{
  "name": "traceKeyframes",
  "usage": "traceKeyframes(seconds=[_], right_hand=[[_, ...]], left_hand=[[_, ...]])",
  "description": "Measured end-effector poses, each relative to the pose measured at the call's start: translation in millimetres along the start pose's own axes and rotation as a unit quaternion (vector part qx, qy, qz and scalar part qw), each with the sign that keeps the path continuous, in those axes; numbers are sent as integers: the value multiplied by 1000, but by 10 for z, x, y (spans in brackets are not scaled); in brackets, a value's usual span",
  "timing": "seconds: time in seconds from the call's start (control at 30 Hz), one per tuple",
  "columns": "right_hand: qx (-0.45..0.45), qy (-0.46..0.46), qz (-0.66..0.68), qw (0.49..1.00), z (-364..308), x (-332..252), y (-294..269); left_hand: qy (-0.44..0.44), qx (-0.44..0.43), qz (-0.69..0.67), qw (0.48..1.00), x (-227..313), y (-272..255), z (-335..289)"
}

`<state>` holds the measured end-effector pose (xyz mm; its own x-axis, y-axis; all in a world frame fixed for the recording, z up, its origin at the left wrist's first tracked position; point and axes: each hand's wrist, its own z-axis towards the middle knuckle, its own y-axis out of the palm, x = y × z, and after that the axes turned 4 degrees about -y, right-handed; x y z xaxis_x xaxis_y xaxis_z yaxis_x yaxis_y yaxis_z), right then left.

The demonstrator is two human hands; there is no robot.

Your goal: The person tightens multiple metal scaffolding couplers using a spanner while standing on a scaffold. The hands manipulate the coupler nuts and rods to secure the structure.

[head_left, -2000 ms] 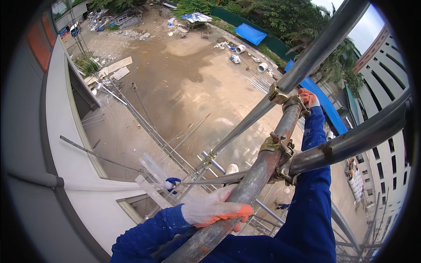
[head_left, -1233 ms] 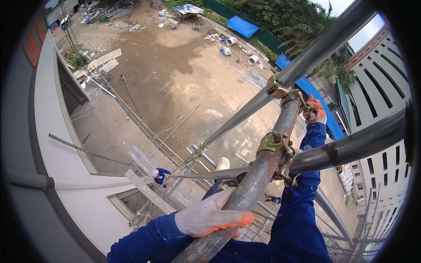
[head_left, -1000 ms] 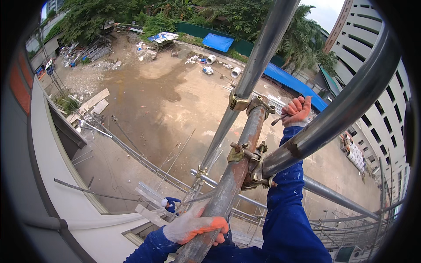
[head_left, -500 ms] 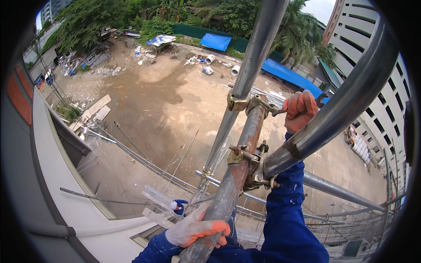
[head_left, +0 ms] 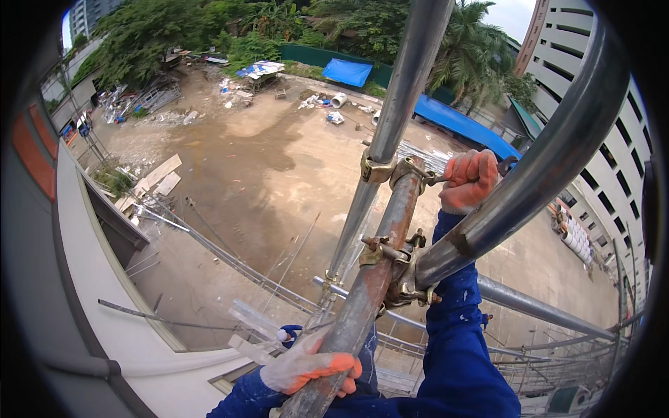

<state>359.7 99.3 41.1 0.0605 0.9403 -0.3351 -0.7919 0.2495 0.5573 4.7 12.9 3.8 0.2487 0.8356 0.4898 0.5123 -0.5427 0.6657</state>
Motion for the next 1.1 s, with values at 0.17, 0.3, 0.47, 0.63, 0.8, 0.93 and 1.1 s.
traceKeyframes(seconds=[0.17,0.3,0.47,0.63,0.8,0.93,1.1], right_hand=[[218,556,117,794,627,783,-759],[89,563,103,815,537,1337,-1524],[251,551,160,780,583,1075,-1574],[262,532,139,793,583,955,-1407],[265,566,248,740,371,1118,-1717],[361,401,110,835,276,754,-1644],[188,123,-85,971,92,205,-775]], left_hand=[[10,-13,17,1000,7,-1,17],[19,-10,18,1000,-14,-13,20],[25,-12,20,999,-13,-31,28],[47,-29,3,998,-25,-12,24],[45,-20,10,999,-13,-1,12],[33,-22,15,999,19,5,9],[31,-19,13,999,4,19,-1]])
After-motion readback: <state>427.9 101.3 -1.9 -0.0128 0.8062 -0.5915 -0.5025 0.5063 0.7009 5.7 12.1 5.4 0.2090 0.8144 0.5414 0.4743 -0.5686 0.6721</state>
